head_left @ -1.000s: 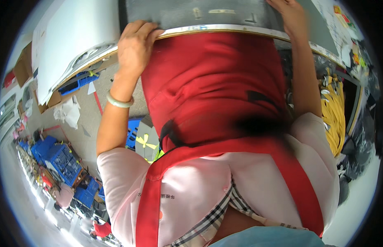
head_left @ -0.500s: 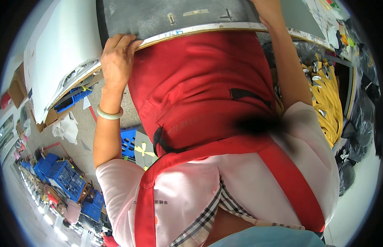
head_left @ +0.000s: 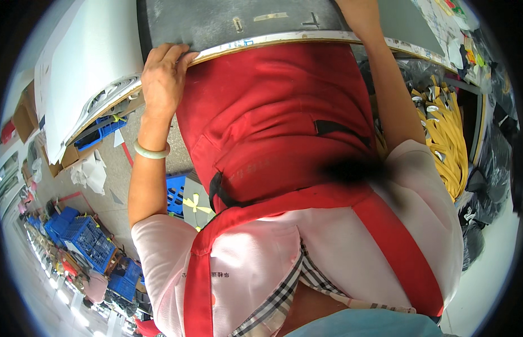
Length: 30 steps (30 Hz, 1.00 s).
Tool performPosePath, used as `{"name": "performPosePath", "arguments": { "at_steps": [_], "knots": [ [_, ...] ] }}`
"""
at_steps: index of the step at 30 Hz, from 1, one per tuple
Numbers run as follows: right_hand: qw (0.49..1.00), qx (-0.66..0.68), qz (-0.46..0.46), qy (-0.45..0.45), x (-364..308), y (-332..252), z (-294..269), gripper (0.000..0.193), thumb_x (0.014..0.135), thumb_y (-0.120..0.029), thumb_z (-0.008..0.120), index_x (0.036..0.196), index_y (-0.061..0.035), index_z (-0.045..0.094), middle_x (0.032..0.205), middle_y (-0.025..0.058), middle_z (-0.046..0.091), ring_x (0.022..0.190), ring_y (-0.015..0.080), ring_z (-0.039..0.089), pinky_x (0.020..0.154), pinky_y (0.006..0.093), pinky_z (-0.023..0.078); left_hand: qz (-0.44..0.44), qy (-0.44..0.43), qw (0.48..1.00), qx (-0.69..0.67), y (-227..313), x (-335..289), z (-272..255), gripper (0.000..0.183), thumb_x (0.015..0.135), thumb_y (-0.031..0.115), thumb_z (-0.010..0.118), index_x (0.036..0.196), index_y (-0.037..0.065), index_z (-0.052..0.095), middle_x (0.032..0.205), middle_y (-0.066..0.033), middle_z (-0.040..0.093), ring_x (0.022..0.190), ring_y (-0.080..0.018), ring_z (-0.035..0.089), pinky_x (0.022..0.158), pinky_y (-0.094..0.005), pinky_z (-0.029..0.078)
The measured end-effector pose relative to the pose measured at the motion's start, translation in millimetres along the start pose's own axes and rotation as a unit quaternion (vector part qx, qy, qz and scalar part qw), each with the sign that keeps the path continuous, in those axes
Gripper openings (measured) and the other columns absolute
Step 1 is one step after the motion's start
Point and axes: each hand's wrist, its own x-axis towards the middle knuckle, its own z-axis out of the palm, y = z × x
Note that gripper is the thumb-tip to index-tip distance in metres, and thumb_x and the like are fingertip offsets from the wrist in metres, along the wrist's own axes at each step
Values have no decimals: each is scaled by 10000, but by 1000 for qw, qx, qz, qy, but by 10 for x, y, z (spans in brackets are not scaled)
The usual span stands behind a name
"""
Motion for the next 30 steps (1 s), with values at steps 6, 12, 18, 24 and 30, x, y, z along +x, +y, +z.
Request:
{"name": "performPosePath", "arguments": {
  "at_steps": [6,12,18,24,30],
  "knots": [
    [1000,3,-7,-5,-35,-48,9,178,939,-175,708,920,2,694,763,39,676,723,101,586,672,288,469,-4,1,1000,0,18,10,-24,219,848,215,791,981,48,743,939,-87,696,889,-302,653,799,-396,535],
    [995,-94,-36,-29,116,260,-89,307,957,-279,743,1127,-23,738,1026,31,727,952,113,649,898,259,494,-6,-14,1000,-21,175,172,127,214,945,236,704,1072,66,736,1085,-135,700,983,-358,680,838,-445,556],
    [997,-50,-48,-42,62,179,-147,274,948,-253,745,1093,-21,742,986,48,735,938,134,659,881,280,502,81,59,992,-74,590,811,735,82,867,130,642,864,88,713,920,-102,672,922,-336,682,805,-428,566],
    [997,-47,-50,-44,7,75,-107,239,956,-241,737,1074,-32,742,983,40,734,925,120,647,876,270,502,88,60,992,-67,423,933,1064,145,916,182,679,944,40,674,825,-111,628,818,-269,645,702,-442,514],
    [987,-67,-74,-129,-369,-273,-164,177,945,-200,724,1044,-53,730,916,51,712,817,161,645,770,304,513,50,31,998,-28,532,916,824,172,934,196,636,1066,109,702,1044,-95,622,1077,-299,592,980,-500,444]
  ]
}}
